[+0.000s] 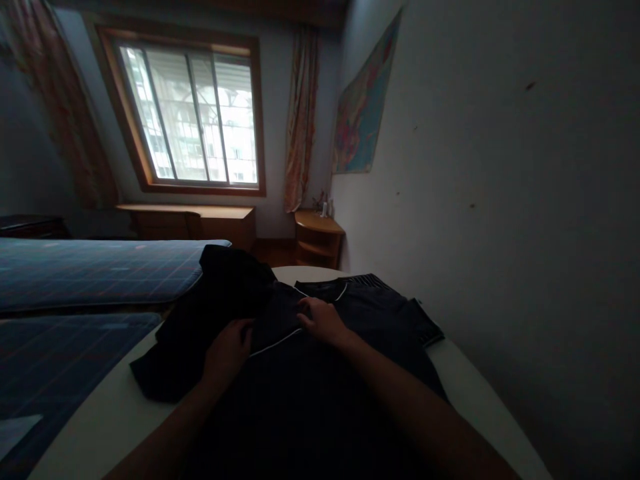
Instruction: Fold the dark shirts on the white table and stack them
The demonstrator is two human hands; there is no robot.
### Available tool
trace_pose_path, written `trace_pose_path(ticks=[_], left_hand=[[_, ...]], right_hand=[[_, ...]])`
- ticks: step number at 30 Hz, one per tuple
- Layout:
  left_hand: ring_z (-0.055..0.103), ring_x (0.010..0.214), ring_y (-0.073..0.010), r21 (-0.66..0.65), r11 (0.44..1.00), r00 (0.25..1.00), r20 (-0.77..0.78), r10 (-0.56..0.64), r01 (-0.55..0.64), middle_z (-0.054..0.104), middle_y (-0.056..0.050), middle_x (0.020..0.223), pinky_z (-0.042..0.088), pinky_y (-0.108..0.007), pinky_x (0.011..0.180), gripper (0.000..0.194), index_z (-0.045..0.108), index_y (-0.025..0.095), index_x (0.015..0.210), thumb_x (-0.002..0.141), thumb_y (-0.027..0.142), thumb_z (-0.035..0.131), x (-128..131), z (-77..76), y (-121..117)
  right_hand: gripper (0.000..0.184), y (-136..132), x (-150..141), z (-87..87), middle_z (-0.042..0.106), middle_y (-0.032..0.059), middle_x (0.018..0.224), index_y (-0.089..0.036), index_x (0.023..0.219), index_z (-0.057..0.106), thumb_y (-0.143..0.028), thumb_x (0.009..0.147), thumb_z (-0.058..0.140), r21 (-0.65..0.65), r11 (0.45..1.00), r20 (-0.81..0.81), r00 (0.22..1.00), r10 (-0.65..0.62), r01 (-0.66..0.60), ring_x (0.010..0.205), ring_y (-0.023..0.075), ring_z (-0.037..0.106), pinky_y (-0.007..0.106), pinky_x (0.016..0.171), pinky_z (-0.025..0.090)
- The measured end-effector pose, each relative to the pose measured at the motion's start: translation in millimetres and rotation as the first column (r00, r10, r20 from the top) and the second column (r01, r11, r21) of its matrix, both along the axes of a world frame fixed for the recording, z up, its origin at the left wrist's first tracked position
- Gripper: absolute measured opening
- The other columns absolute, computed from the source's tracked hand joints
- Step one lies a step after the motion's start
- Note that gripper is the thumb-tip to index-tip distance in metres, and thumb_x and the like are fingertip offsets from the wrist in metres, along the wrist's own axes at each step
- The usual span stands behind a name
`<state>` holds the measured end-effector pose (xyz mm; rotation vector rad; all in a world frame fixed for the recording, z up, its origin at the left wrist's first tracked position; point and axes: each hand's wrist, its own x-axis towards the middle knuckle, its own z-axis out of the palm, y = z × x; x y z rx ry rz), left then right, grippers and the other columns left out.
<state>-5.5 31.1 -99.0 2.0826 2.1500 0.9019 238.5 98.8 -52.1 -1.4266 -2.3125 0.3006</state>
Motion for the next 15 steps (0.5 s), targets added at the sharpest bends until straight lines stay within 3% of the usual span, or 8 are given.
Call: trace_pose_path(ticks=[3, 5, 7, 10, 12, 15], left_hand=[[0.061, 0.110, -0.0269, 0.097, 0.993, 0.993, -0.111, -0.049, 0.060, 0.065, -0.012, 0.123, 0.045, -0.041, 0.100, 0.036, 0.067, 0.020, 0.118, 0.092, 0.032, 0.046, 6, 3.0, -2], [0.059, 0.116, -0.0279, 0.136, 0.978, 0.981, -0.138, -0.139, 0.157, 0.062, -0.012, 0.129, 0.044, -0.043, 0.103, 0.038, 0.067, 0.020, 0.120, 0.092, 0.033, 0.047, 14, 4.9, -7], [0.056, 0.122, -0.0268, 0.123, 0.952, 0.956, -0.126, -0.266, 0.281, 0.059, -0.010, 0.135, 0.042, -0.044, 0.107, 0.039, 0.065, 0.022, 0.126, 0.092, 0.035, 0.048, 23, 4.8, -12], [0.051, 0.130, -0.0258, 0.005, 0.908, 0.904, -0.088, -0.418, 0.420, 0.053, -0.007, 0.144, 0.038, -0.046, 0.112, 0.044, 0.059, 0.028, 0.134, 0.092, 0.037, 0.052, 32, 0.1, -19], [0.047, 0.135, -0.0264, -0.074, 0.886, 0.884, -0.074, -0.462, 0.458, 0.050, -0.005, 0.147, 0.034, -0.049, 0.114, 0.044, 0.058, 0.031, 0.135, 0.092, 0.037, 0.053, 34, -3.8, -21], [0.043, 0.138, -0.0269, -0.117, 0.872, 0.873, -0.055, -0.484, 0.476, 0.047, -0.004, 0.150, 0.031, -0.051, 0.115, 0.042, 0.058, 0.033, 0.134, 0.092, 0.037, 0.053, 32, -6.7, -22]], right_hand=[[0.023, -1, 40, 14.8, 0.071, 0.0076, 0.111, -0.023, 0.111, 0.065, -0.031, 0.090, 0.058, 0.071, 0.989, 0.076, 0.988, -0.137, 0.132, 0.102, 0.0228, 0.065, 0.033, 0.084, 0.042], [0.025, 1, 78, 26.6, 0.071, 0.0094, 0.109, -0.021, 0.112, 0.065, -0.029, 0.090, 0.056, 0.113, 0.951, 0.135, 0.944, -0.302, 0.288, 0.102, 0.0249, 0.065, 0.034, 0.083, 0.043], [0.029, 2, 120, 36.1, 0.071, 0.0111, 0.110, -0.021, 0.116, 0.063, -0.033, 0.090, 0.055, 0.121, 0.880, 0.149, 0.868, -0.473, 0.459, 0.103, 0.0259, 0.065, 0.034, 0.082, 0.045], [0.036, -1, 176, 40.3, 0.069, 0.0140, 0.112, -0.019, 0.122, 0.060, -0.037, 0.091, 0.053, 0.148, 0.702, 0.137, 0.688, -0.713, 0.697, 0.105, 0.0275, 0.065, 0.036, 0.083, 0.047], [0.039, -5, 203, 36.5, 0.068, 0.0174, 0.114, -0.017, 0.120, 0.062, -0.041, 0.092, 0.050, 0.155, 0.606, 0.163, 0.585, -0.795, 0.780, 0.107, 0.0308, 0.064, 0.040, 0.084, 0.048], [0.048, -7, 223, 26.3, 0.067, 0.0217, 0.113, -0.014, 0.112, 0.068, -0.053, 0.091, 0.047, 0.095, 0.547, 0.221, 0.519, -0.826, 0.831, 0.109, 0.0353, 0.063, 0.047, 0.086, 0.048]])
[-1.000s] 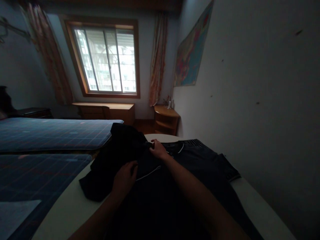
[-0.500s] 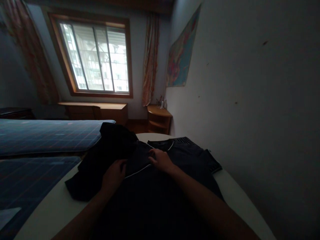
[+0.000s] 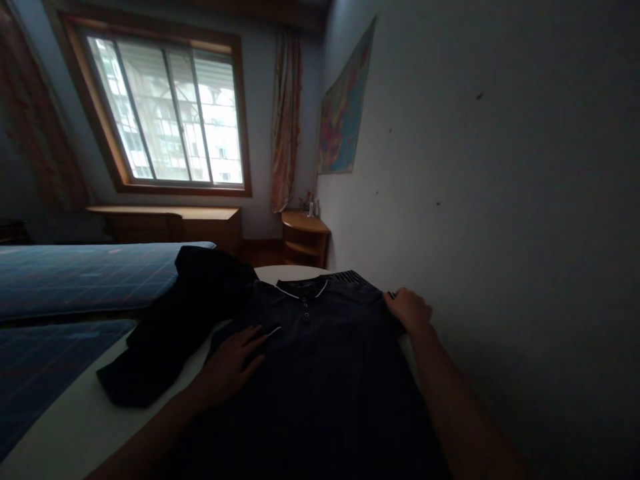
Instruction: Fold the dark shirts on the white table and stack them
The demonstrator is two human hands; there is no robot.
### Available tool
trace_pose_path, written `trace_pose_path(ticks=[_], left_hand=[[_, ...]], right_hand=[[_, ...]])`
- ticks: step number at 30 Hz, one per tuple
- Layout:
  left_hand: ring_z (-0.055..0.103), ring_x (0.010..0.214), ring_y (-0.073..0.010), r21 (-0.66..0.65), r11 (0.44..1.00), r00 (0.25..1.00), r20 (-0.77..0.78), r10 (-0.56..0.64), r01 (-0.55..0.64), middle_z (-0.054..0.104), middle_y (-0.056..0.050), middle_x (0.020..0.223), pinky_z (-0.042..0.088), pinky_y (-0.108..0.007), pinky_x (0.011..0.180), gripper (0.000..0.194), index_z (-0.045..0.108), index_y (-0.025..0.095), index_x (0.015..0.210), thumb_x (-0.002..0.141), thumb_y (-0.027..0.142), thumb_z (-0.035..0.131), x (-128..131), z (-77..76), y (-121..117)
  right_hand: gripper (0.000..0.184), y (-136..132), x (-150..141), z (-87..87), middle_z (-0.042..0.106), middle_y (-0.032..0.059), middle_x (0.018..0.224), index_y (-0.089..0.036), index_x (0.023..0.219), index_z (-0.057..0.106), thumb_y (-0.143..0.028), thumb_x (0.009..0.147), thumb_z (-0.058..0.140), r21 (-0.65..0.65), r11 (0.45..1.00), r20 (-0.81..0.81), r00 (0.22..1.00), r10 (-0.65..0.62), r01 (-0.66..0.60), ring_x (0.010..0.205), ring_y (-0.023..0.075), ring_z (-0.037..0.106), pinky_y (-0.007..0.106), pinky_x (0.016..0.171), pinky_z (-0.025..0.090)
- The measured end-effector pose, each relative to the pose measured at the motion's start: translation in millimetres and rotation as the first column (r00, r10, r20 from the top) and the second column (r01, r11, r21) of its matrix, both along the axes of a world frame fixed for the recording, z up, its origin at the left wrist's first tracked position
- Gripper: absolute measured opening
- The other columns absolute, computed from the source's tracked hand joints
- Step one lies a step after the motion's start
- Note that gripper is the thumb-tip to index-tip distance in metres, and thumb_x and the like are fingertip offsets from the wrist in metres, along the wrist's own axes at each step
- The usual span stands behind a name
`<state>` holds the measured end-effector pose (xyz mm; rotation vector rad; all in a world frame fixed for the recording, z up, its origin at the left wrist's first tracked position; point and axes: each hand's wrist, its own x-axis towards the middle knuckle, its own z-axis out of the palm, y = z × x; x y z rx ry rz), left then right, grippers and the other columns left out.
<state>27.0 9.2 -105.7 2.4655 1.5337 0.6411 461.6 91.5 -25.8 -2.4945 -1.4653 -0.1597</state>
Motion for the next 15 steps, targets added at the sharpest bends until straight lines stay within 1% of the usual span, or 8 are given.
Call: trace_pose_path(ticks=[3, 5, 7, 11, 13, 15], left_hand=[[0.041, 0.139, -0.0274, -0.010, 1.000, 0.999, -0.031, -0.006, 0.005, 0.045, -0.005, 0.151, 0.031, -0.051, 0.115, 0.043, 0.057, 0.032, 0.136, 0.093, 0.038, 0.051, -2, 1.4, 0], [0.041, 0.140, -0.0275, -0.008, 1.000, 0.997, -0.072, -0.004, 0.003, 0.043, -0.005, 0.152, 0.031, -0.050, 0.116, 0.044, 0.055, 0.031, 0.138, 0.095, 0.038, 0.048, -3, 3.0, 0], [0.041, 0.140, -0.0277, -0.005, 1.000, 0.994, -0.104, -0.014, 0.014, 0.042, -0.006, 0.153, 0.032, -0.050, 0.115, 0.045, 0.054, 0.029, 0.139, 0.095, 0.039, 0.046, -3, 3.4, 1], [0.040, 0.140, -0.0282, 0.004, 0.999, 0.990, -0.138, -0.040, 0.041, 0.041, -0.006, 0.154, 0.033, -0.052, 0.114, 0.047, 0.052, 0.029, 0.141, 0.096, 0.041, 0.045, -5, -0.1, 4], [0.040, 0.140, -0.0286, 0.020, 0.999, 0.990, -0.138, -0.042, 0.045, 0.041, -0.006, 0.154, 0.034, -0.052, 0.114, 0.047, 0.052, 0.029, 0.141, 0.096, 0.042, 0.045, -7, -2.3, 5], [0.041, 0.140, -0.0290, 0.032, 0.998, 0.990, -0.132, -0.043, 0.047, 0.041, -0.006, 0.154, 0.035, -0.053, 0.113, 0.046, 0.053, 0.030, 0.140, 0.097, 0.043, 0.045, -7, -3.4, 5]], right_hand=[[0.054, 4, 8, -9.6, 0.068, 0.0222, 0.112, -0.014, 0.109, 0.070, -0.059, 0.087, 0.050, -0.077, 0.997, -0.086, 0.996, 0.004, -0.011, 0.109, 0.0352, 0.064, 0.045, 0.086, 0.048], [0.050, 8, 13, -13.9, 0.068, 0.0220, 0.114, -0.015, 0.111, 0.070, -0.055, 0.085, 0.055, -0.092, 0.995, -0.136, 0.990, 0.026, -0.038, 0.109, 0.0342, 0.065, 0.042, 0.085, 0.049], [0.047, 12, 19, -16.2, 0.069, 0.0222, 0.114, -0.014, 0.112, 0.070, -0.049, 0.083, 0.057, -0.090, 0.994, -0.173, 0.984, 0.042, -0.059, 0.107, 0.0333, 0.066, 0.039, 0.083, 0.049], [0.046, 17, 31, -16.9, 0.070, 0.0244, 0.108, -0.009, 0.108, 0.072, -0.045, 0.081, 0.058, -0.076, 0.993, -0.221, 0.973, 0.067, -0.086, 0.100, 0.0316, 0.069, 0.032, 0.075, 0.049], [0.042, 18, 33, -17.2, 0.072, 0.0230, 0.104, -0.008, 0.106, 0.072, -0.040, 0.081, 0.059, -0.058, 0.993, -0.245, 0.966, 0.088, -0.105, 0.096, 0.0290, 0.070, 0.029, 0.070, 0.048], [0.036, 18, 33, -17.7, 0.074, 0.0194, 0.097, -0.009, 0.101, 0.073, -0.036, 0.081, 0.060, -0.037, 0.991, -0.271, 0.956, 0.114, -0.129, 0.089, 0.0256, 0.071, 0.026, 0.065, 0.047]])
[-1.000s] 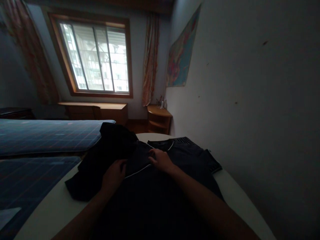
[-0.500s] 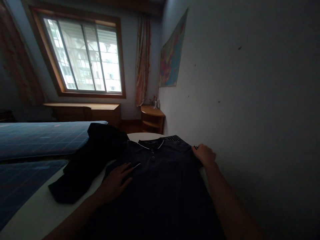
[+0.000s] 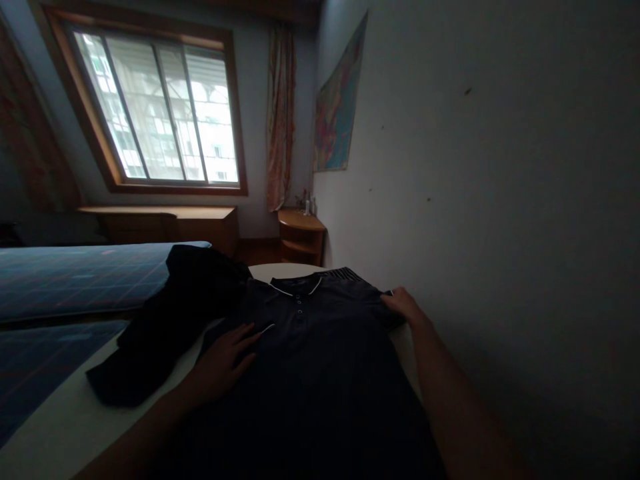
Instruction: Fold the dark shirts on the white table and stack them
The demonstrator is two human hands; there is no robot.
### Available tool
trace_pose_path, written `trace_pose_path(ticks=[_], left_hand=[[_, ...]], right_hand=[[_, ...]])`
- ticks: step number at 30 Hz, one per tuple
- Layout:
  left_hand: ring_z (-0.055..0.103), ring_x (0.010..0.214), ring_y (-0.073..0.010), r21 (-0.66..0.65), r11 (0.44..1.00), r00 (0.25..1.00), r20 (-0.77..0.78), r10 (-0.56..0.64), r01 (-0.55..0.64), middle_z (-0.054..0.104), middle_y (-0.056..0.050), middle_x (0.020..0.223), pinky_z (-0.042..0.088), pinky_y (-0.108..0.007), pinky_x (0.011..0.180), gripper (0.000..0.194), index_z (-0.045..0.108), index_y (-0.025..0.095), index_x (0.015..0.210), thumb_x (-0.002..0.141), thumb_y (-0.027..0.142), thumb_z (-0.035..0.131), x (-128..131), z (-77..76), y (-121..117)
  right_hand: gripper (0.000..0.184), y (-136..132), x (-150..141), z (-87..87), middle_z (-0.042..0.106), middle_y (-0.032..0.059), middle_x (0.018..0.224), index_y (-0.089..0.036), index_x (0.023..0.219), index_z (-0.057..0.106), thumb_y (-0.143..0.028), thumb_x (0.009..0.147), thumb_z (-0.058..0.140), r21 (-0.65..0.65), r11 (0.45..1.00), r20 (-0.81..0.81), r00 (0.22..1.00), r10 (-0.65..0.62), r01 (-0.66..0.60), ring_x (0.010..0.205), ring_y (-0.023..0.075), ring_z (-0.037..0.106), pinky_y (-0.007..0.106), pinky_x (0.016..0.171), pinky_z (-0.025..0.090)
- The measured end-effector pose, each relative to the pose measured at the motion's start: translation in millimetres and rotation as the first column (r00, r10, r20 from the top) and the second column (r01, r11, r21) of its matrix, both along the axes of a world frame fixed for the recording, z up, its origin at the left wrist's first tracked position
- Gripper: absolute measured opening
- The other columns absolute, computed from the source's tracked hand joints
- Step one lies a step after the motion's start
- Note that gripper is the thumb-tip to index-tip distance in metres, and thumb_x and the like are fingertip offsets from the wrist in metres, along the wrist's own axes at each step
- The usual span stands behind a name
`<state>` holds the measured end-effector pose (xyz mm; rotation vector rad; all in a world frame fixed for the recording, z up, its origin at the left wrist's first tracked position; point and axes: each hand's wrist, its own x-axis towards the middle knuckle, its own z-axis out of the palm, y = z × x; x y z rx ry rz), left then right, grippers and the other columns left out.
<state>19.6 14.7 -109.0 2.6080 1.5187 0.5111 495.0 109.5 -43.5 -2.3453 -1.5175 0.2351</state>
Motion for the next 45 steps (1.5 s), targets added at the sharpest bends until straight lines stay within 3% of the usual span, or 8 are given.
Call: trace_pose_path(ticks=[8, 15, 19, 25, 29, 32, 38, 45], left_hand=[[0.042, 0.139, -0.0285, -0.012, 1.000, 1.000, 0.006, 0.016, -0.015, 0.043, -0.005, 0.153, 0.034, -0.052, 0.114, 0.046, 0.053, 0.031, 0.140, 0.096, 0.042, 0.046, 1, 1.0, -2], [0.038, 0.141, -0.0269, -0.055, 0.998, 0.999, -0.018, 0.029, -0.030, 0.039, -0.005, 0.155, 0.031, -0.050, 0.116, 0.047, 0.052, 0.029, 0.141, 0.096, 0.040, 0.044, 3, 4.8, -3], [0.039, 0.141, -0.0264, -0.049, 0.998, 1.000, -0.007, 0.028, -0.028, 0.040, -0.005, 0.154, 0.031, -0.049, 0.116, 0.047, 0.052, 0.030, 0.141, 0.096, 0.041, 0.044, 3, 5.3, -3], [0.040, 0.140, -0.0278, -0.042, 0.999, 1.000, 0.018, 0.020, -0.019, 0.040, -0.003, 0.154, 0.032, -0.051, 0.115, 0.046, 0.052, 0.032, 0.140, 0.095, 0.042, 0.047, 1, 0.4, 0], [0.041, 0.140, -0.0279, -0.015, 1.000, 0.999, 0.032, 0.014, -0.014, 0.042, -0.003, 0.153, 0.033, -0.052, 0.114, 0.045, 0.053, 0.034, 0.139, 0.095, 0.043, 0.047, -1, -4.2, 1], [0.042, 0.139, -0.0275, 0.013, 1.000, 1.000, 0.026, 0.011, -0.011, 0.043, -0.003, 0.153, 0.034, -0.052, 0.114, 0.045, 0.053, 0.033, 0.139, 0.096, 0.043, 0.046, -2, -6.5, 1], [0.047, 0.135, -0.0278, 0.123, 0.986, 0.993, 0.014, 0.114, -0.114, 0.050, -0.007, 0.148, 0.037, -0.049, 0.112, 0.045, 0.060, 0.025, 0.133, 0.096, 0.043, 0.042, 0, 1.6, 4], [0.060, 0.118, -0.0277, 0.106, 0.906, 0.909, 0.119, 0.398, -0.411, 0.062, -0.012, 0.133, 0.045, -0.043, 0.105, 0.049, 0.066, 0.017, 0.124, 0.095, 0.041, 0.035, -16, 9.7, 20]], right_hand=[[0.031, -5, -18, 15.1, 0.072, 0.0156, 0.106, -0.013, 0.108, 0.068, -0.020, 0.079, 0.059, 0.142, 0.987, -0.002, 0.997, 0.071, -0.070, 0.096, 0.0232, 0.067, 0.024, 0.072, 0.044], [0.022, -14, -57, 42.4, 0.071, 0.0082, 0.095, -0.014, 0.098, 0.066, -0.024, 0.079, 0.063, 0.158, 0.945, -0.036, 0.955, 0.296, -0.287, 0.086, 0.0180, 0.064, 0.022, 0.068, 0.043], [0.022, -25, -78, 47.8, 0.070, 0.0075, 0.097, -0.015, 0.094, 0.064, -0.032, 0.080, 0.066, 0.104, 0.870, -0.031, 0.873, 0.487, -0.482, 0.086, 0.0182, 0.063, 0.023, 0.069, 0.043], [0.025, -35, -94, 40.5, 0.071, 0.0056, 0.097, -0.019, 0.094, 0.064, -0.038, 0.078, 0.069, -0.106, 0.788, -0.139, 0.794, 0.592, -0.606, 0.083, 0.0183, 0.064, 0.025, 0.066, 0.044], [0.026, -29, -96, 32.2, 0.070, 0.0079, 0.107, -0.018, 0.103, 0.066, -0.034, 0.082, 0.065, -0.046, 0.825, -0.033, 0.827, 0.562, -0.563, 0.094, 0.0207, 0.064, 0.028, 0.079, 0.046], [0.044, -22, -96, 19.2, 0.059, 0.0138, 0.132, -0.016, 0.128, 0.057, -0.036, 0.089, 0.057, 0.011, 0.868, 0.133, 0.861, 0.491, -0.497, 0.121, 0.0256, 0.054, 0.034, 0.100, 0.040], [0.066, -16, -96, -9.4, 0.017, 0.0133, 0.163, -0.023, 0.153, 0.031, -0.057, 0.097, 0.035, -0.229, 0.878, 0.098, 0.888, 0.449, -0.419, 0.147, 0.0355, 0.018, 0.053, 0.114, 0.020], [0.049, -14, -93, -7.9, 0.045, 0.0168, 0.147, -0.015, 0.141, 0.048, -0.037, 0.098, 0.039, 0.039, 0.954, 0.145, 0.947, 0.288, -0.296, 0.131, 0.0283, 0.047, 0.039, 0.108, 0.034]])
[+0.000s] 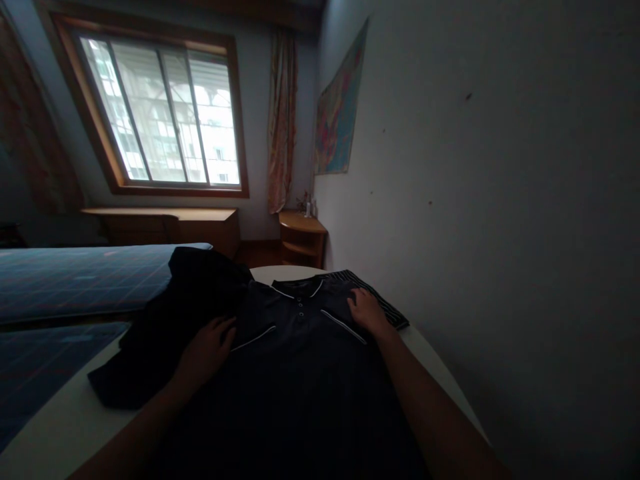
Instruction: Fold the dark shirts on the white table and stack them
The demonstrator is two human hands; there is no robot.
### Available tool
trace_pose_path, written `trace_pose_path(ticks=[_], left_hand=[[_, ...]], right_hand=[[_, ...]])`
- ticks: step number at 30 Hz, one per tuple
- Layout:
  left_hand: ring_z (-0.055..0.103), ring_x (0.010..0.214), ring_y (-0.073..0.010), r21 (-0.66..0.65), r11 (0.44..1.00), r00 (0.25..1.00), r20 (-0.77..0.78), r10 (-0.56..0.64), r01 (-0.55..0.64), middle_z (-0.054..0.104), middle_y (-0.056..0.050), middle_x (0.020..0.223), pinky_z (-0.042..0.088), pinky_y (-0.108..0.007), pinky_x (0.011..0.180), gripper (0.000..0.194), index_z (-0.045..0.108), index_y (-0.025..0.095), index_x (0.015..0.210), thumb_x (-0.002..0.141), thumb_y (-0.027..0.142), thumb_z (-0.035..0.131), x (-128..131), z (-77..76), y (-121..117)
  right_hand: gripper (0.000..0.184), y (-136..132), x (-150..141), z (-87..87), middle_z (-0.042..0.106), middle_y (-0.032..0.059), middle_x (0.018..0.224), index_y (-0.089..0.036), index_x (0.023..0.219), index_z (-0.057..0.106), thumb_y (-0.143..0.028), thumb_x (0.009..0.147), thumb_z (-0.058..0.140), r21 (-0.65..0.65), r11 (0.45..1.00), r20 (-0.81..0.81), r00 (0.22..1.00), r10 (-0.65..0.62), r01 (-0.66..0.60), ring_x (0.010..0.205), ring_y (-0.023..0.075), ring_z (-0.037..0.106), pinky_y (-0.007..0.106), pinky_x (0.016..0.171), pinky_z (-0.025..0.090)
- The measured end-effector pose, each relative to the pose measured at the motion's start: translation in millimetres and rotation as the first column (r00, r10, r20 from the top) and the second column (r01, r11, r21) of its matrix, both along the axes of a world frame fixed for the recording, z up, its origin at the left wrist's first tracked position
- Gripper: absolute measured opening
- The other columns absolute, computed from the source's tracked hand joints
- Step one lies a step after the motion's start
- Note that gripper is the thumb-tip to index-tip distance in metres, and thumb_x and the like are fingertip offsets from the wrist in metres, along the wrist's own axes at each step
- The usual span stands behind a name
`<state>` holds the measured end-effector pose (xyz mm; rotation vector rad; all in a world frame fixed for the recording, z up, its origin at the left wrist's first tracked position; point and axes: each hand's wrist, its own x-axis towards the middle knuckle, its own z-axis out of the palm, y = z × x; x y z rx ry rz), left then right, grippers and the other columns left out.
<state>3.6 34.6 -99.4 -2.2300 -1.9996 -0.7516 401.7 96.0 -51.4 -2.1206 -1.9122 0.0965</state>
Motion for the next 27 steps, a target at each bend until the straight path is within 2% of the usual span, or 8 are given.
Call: trace_pose_path(ticks=[2, 7, 9, 13, 16, 20, 24, 27], left_hand=[[0.062, 0.114, -0.0253, -0.033, 0.999, 0.998, 0.063, 0.004, -0.002, 0.066, -0.010, 0.126, 0.046, -0.041, 0.103, 0.047, 0.066, 0.017, 0.122, 0.095, 0.039, 0.035, -6, -0.5, 2], [0.064, 0.110, -0.0247, -0.090, 0.996, 0.992, 0.129, 0.005, 0.007, 0.068, -0.010, 0.121, 0.049, -0.038, 0.099, 0.044, 0.068, 0.017, 0.117, 0.089, 0.032, 0.038, -11, -1.1, 4], [0.064, 0.108, -0.0255, -0.084, 0.996, 0.995, 0.102, 0.005, 0.003, 0.068, -0.010, 0.120, 0.049, -0.039, 0.098, 0.043, 0.069, 0.017, 0.115, 0.089, 0.030, 0.038, -9, -0.3, 4], [0.061, 0.109, -0.0303, 0.001, 1.000, 0.998, -0.062, 0.008, -0.008, 0.063, -0.014, 0.124, 0.048, -0.045, 0.098, 0.042, 0.069, 0.015, 0.116, 0.088, 0.030, 0.044, 3, 5.7, -1], [0.058, 0.112, -0.0296, 0.035, 0.997, 0.990, -0.125, -0.059, 0.063, 0.062, -0.012, 0.126, 0.047, -0.045, 0.098, 0.036, 0.069, 0.019, 0.115, 0.087, 0.028, 0.048, 22, 15.9, -6], [0.061, 0.105, -0.0244, -0.046, 0.965, 0.962, -0.070, -0.262, 0.259, 0.067, -0.007, 0.118, 0.048, -0.039, 0.094, 0.031, 0.069, 0.023, 0.113, 0.090, 0.024, 0.047, 63, 32.1, -3], [0.060, 0.110, -0.0260, -0.052, 0.916, 0.917, 0.001, -0.399, 0.398, 0.068, -0.008, 0.117, 0.045, -0.039, 0.097, 0.031, 0.068, 0.022, 0.115, 0.093, 0.025, 0.046, 111, 43.0, 24], [0.059, 0.115, -0.0251, -0.056, 0.911, 0.908, 0.123, -0.400, 0.409, 0.068, -0.010, 0.121, 0.040, -0.035, 0.102, 0.031, 0.067, 0.021, 0.118, 0.095, 0.024, 0.046, 145, 46.5, 57]], right_hand=[[0.047, 0, 4, 2.3, 0.053, 0.0202, 0.138, -0.011, 0.138, 0.049, -0.032, 0.097, 0.041, 0.009, 0.997, -0.002, 0.997, -0.077, 0.077, 0.125, 0.0280, 0.053, 0.037, 0.103, 0.039], [0.045, -1, 15, 4.3, 0.067, 0.0212, 0.116, -0.009, 0.117, 0.063, -0.044, 0.093, 0.047, -0.066, 0.984, -0.012, 0.986, -0.167, 0.166, 0.110, 0.0317, 0.063, 0.040, 0.090, 0.047], [0.043, 0, 16, 4.4, 0.068, 0.0198, 0.115, -0.011, 0.116, 0.064, -0.043, 0.093, 0.048, -0.085, 0.984, -0.011, 0.988, -0.157, 0.156, 0.110, 0.0304, 0.064, 0.039, 0.089, 0.048], [0.039, 2, 18, 4.7, 0.069, 0.0184, 0.116, -0.012, 0.113, 0.066, -0.041, 0.093, 0.050, -0.122, 0.986, -0.010, 0.993, -0.117, 0.115, 0.109, 0.0283, 0.065, 0.035, 0.087, 0.048], [0.045, 0, 22, 5.5, 0.070, 0.0210, 0.111, -0.009, 0.109, 0.068, -0.047, 0.093, 0.048, -0.151, 0.985, -0.008, 0.996, -0.085, 0.083, 0.103, 0.0299, 0.067, 0.036, 0.083, 0.049], [0.042, -11, 29, 7.0, 0.072, 0.0181, 0.106, -0.012, 0.101, 0.070, -0.047, 0.094, 0.047, -0.161, 0.986, -0.010, 0.999, -0.037, 0.035, 0.100, 0.0288, 0.068, 0.034, 0.080, 0.048], [0.033, -26, 30, 4.0, 0.071, 0.0149, 0.109, -0.015, 0.105, 0.066, -0.039, 0.096, 0.046, -0.118, 0.993, -0.013, 0.999, -0.033, 0.031, 0.104, 0.0278, 0.067, 0.033, 0.079, 0.046], [0.028, -34, 27, -1.5, 0.072, 0.0118, 0.108, -0.017, 0.109, 0.063, -0.034, 0.098, 0.044, -0.044, 0.998, -0.044, 0.998, -0.047, 0.045, 0.102, 0.0246, 0.067, 0.031, 0.078, 0.044]])
